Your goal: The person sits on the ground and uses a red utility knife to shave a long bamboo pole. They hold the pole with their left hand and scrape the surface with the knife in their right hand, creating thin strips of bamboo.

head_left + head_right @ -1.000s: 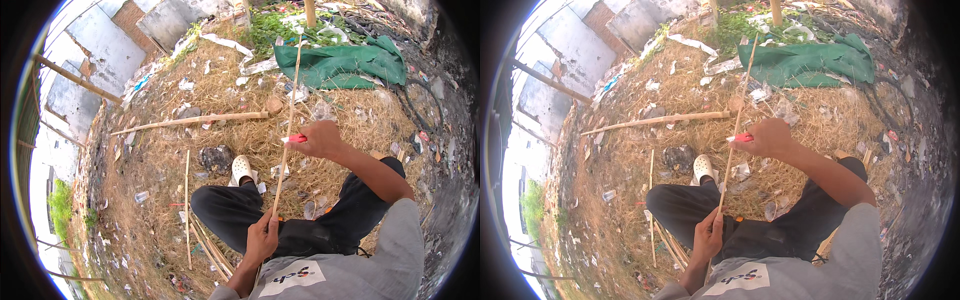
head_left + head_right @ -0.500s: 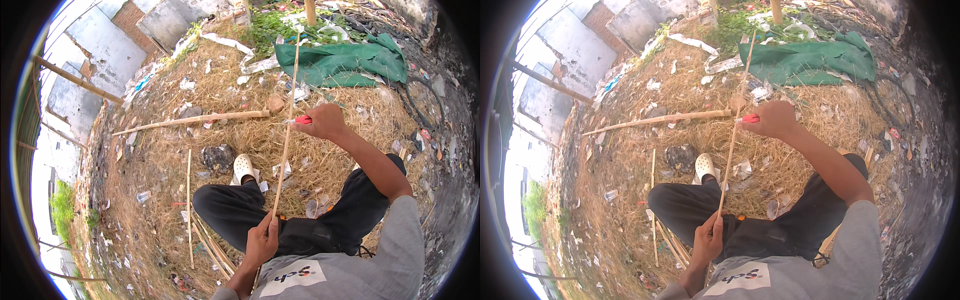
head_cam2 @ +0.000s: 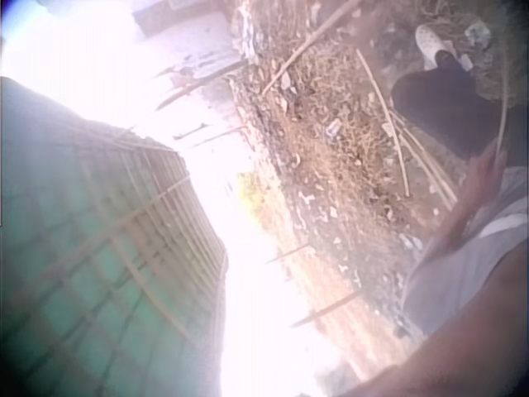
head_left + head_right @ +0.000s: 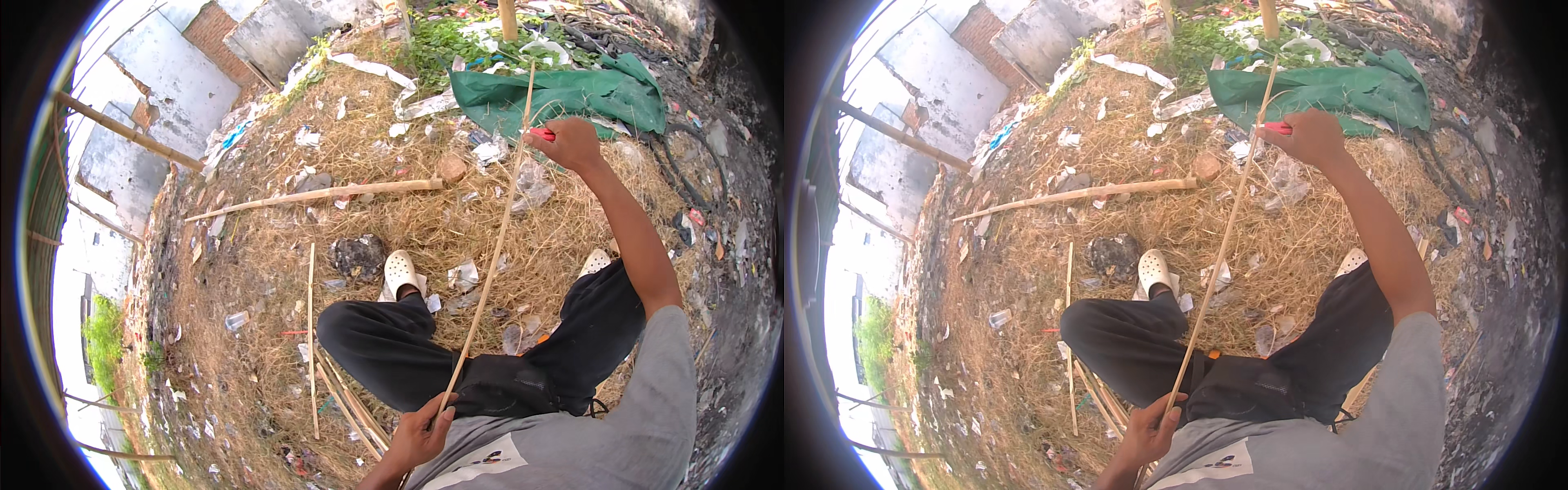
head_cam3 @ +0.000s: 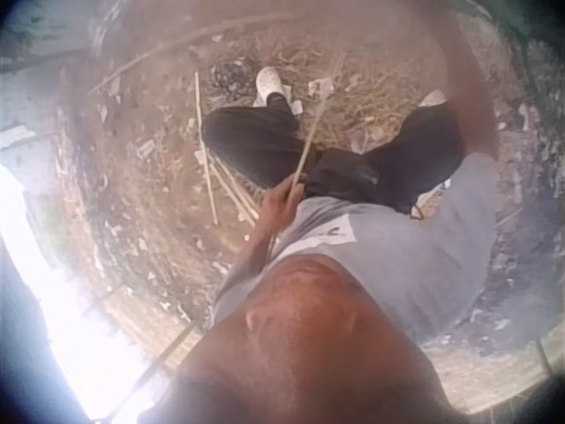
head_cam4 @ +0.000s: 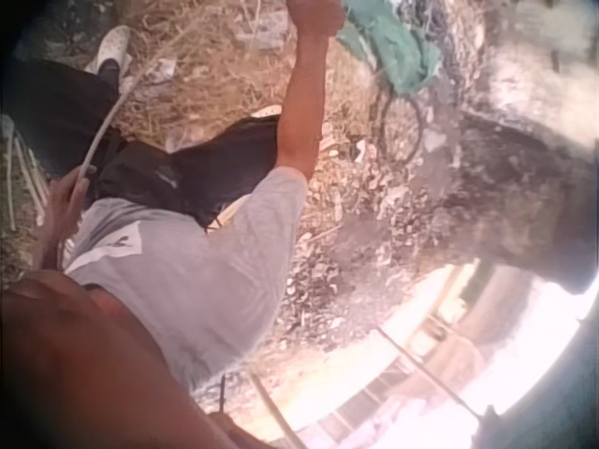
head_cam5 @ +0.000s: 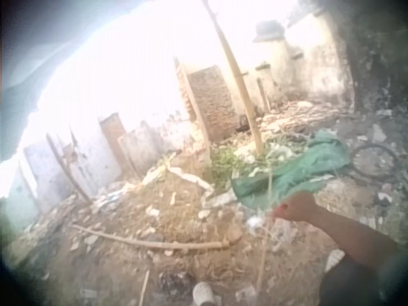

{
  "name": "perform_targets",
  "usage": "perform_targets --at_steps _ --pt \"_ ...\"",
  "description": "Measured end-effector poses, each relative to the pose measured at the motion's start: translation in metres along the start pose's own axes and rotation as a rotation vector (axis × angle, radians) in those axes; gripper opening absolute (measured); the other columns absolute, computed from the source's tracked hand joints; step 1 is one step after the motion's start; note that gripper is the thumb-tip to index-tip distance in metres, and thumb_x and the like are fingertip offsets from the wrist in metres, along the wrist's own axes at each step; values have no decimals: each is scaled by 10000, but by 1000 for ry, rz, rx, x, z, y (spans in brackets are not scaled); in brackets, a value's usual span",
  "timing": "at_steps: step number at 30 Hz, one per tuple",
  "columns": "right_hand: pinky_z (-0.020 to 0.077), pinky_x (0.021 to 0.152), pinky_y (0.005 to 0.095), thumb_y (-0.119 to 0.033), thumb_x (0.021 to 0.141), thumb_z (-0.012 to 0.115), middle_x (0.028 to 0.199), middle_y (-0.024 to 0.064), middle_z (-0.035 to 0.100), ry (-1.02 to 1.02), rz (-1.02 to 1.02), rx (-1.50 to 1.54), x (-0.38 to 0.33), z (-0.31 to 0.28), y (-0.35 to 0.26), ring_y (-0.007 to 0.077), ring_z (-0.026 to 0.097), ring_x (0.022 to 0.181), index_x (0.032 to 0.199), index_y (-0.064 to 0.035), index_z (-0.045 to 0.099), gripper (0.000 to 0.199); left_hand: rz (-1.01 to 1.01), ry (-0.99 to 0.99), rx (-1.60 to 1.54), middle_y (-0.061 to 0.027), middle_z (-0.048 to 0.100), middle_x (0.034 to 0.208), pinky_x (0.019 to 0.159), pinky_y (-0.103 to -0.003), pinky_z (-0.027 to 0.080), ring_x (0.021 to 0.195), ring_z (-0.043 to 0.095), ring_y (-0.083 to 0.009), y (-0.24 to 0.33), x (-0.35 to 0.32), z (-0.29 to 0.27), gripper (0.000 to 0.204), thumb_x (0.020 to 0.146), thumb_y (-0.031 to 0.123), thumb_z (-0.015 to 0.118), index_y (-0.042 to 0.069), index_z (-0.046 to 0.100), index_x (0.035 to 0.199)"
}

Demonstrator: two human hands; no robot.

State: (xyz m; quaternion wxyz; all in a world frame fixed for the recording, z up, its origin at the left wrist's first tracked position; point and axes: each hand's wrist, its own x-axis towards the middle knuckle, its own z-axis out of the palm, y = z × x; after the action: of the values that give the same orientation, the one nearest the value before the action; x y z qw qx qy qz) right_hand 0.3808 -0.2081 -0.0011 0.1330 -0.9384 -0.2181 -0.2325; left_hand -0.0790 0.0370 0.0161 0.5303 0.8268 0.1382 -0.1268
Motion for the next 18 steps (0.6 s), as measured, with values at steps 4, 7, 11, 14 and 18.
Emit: perform_targets --at_steps 4,7,11,14,18 --pt "451 490 407 -732 775 586 508 102 544 105 -176 -21 7 9 31 300 585 505 587 -97 624 664 0 -3 21 -40 438 515 457 -265 342 466 416 -72 -1 -6 2 302 991 212 558 25 600 1225" --pt "460 513 418 -721 773 594 522 101 551 120 -227 -63 8 19 59 310 595 534 605 -92 623 651 12 -1 15 -43 443 512 452 -275 346 459 421 -81 5 4 7 299 994 213 555 28 600 1224" --pt "494 598 440 -789 821 443 619 138 626 72 376 -99 13 27 127 322 649 647 683 -59 660 774 -43 -44 32 -46 472 527 462 -283 362 479 444 -84 8 9 6 283 1000 212 543 25 615 1199" --pt "503 729 492 -844 843 269 796 207 684 -236 884 -7 -17 -4 199 331 680 790 833 -4 689 938 97 71 149 23 466 575 497 -231 353 547 438 -39 -30 -37 1 297 1019 212 498 -7 622 1177" --pt "491 728 492 -818 863 292 753 205 656 -244 767 -72 -64 18 202 340 665 775 755 -10 651 890 -152 114 -39 35 441 588 492 -235 316 563 408 -30 -26 24 13 299 1015 224 520 -13 625 1165"
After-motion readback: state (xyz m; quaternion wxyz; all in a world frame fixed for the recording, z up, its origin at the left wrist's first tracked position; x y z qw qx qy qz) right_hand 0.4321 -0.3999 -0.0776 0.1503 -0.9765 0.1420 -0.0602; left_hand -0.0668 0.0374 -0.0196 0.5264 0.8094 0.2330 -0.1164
